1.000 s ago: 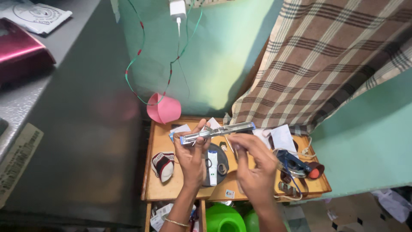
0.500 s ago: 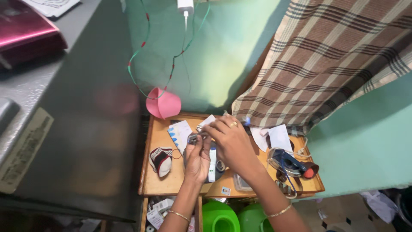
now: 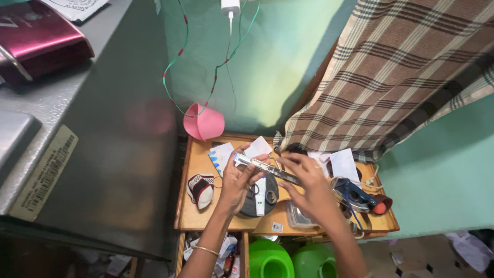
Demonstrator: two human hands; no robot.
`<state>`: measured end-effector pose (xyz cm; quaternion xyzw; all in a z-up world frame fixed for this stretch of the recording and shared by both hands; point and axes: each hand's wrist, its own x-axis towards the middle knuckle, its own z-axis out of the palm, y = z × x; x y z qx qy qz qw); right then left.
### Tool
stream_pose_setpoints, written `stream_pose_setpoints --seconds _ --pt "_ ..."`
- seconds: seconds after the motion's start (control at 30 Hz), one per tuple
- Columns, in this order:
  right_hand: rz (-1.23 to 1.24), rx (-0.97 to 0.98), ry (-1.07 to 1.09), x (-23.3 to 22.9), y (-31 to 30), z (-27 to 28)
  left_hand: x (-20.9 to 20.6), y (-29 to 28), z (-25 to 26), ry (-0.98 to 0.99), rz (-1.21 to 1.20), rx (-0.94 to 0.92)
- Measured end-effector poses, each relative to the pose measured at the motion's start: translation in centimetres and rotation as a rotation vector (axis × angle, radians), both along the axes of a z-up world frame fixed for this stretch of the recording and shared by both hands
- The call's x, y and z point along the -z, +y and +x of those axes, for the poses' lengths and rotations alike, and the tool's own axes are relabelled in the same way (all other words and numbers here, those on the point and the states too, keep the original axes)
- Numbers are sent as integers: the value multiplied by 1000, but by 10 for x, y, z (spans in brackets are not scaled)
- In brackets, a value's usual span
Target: The person attempts to repair a white tube by cutting its top with scissors, inserting a metal clip, and then wrapping the top with blue tape. The person uses scissors and tape to modify the tube's opening.
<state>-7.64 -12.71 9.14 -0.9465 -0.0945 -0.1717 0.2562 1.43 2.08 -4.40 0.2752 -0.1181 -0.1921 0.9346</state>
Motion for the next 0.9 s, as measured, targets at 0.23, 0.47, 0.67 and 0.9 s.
stream_pose_setpoints --seconds 0.23,0.47,0.67,0.9 --pt "601 194 375 57 -37 -1 27 -7 28 -82 152 44" --pt "587 81 175 78 -44 29 13 -6 19 -291 406 372" --pt "1304 -177 529 90 -52 29 17 -10 10 -327 375 409" --pt "1446 -124 547 124 -57 38 49 -31 13 -454 553 268"
